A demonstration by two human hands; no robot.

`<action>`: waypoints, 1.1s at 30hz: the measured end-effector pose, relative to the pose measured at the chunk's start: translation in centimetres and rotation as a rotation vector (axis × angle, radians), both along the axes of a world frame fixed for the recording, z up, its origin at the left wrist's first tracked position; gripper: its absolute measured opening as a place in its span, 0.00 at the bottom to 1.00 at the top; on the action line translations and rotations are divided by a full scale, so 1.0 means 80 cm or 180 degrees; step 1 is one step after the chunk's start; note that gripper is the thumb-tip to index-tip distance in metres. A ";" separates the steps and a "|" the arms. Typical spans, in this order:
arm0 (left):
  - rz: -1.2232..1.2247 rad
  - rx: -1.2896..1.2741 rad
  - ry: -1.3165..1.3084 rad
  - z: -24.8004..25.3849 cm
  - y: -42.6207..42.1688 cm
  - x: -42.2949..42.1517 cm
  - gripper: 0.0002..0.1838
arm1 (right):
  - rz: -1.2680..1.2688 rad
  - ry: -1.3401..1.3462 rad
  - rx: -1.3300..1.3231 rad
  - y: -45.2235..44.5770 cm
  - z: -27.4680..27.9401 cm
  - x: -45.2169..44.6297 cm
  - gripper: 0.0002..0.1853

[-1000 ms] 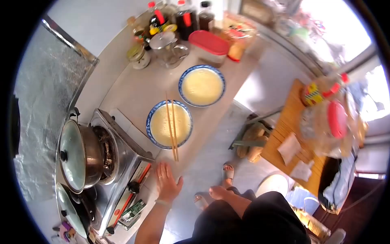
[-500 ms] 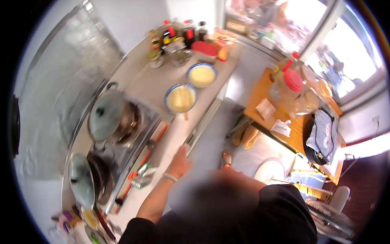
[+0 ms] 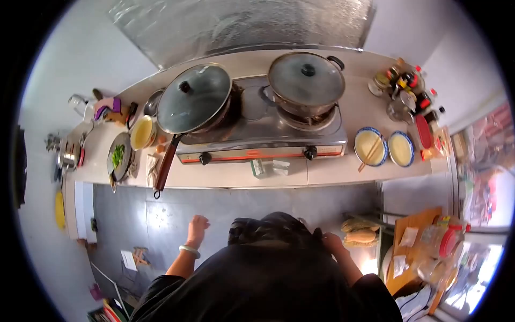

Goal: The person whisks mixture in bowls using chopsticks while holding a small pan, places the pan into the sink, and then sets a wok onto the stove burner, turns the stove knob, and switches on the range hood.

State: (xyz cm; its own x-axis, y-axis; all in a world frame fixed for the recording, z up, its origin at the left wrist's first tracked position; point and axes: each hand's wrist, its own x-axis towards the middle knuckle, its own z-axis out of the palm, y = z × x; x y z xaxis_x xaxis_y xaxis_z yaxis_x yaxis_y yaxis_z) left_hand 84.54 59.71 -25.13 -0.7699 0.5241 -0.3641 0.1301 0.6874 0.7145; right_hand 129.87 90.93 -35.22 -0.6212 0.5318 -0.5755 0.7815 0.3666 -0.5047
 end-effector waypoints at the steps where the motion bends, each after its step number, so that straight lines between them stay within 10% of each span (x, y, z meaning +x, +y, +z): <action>1: 0.0988 0.0464 -0.0522 0.006 -0.013 0.009 0.08 | 0.0098 0.0004 0.0085 0.012 -0.011 0.002 0.16; 4: 0.1335 0.0486 -0.0105 -0.031 -0.088 -0.034 0.18 | 0.0221 0.0059 0.0324 0.054 0.004 -0.008 0.17; 8: 0.1818 0.1525 0.0371 0.080 -0.072 -0.139 0.13 | -0.0447 0.0185 0.0216 0.070 0.004 0.004 0.18; 14: 0.0268 0.1473 0.1236 0.245 0.113 -0.257 0.16 | 0.0186 -0.0810 0.0694 0.047 -0.042 0.051 0.11; 19: -0.0929 0.0402 0.3070 0.251 0.269 -0.316 0.30 | 0.0385 -0.1322 0.0834 -0.062 -0.049 0.060 0.03; 21: -0.1027 0.0399 0.2712 0.273 0.307 -0.316 0.29 | 0.0666 -0.0019 0.2004 -0.130 -0.226 0.156 0.05; 33: -0.1720 -0.0294 0.2520 0.260 0.365 -0.374 0.22 | -0.1147 -0.0207 0.0466 -0.240 -0.053 -0.082 0.06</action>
State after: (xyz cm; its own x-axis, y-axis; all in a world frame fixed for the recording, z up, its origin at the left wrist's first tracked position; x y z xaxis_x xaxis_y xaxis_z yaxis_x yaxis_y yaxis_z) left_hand 54.64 88.90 -4.34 -0.4732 0.8753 0.0998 0.8669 0.4425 0.2297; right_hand 123.30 71.76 -39.43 -0.3445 0.7886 -0.5094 0.9019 0.1274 -0.4126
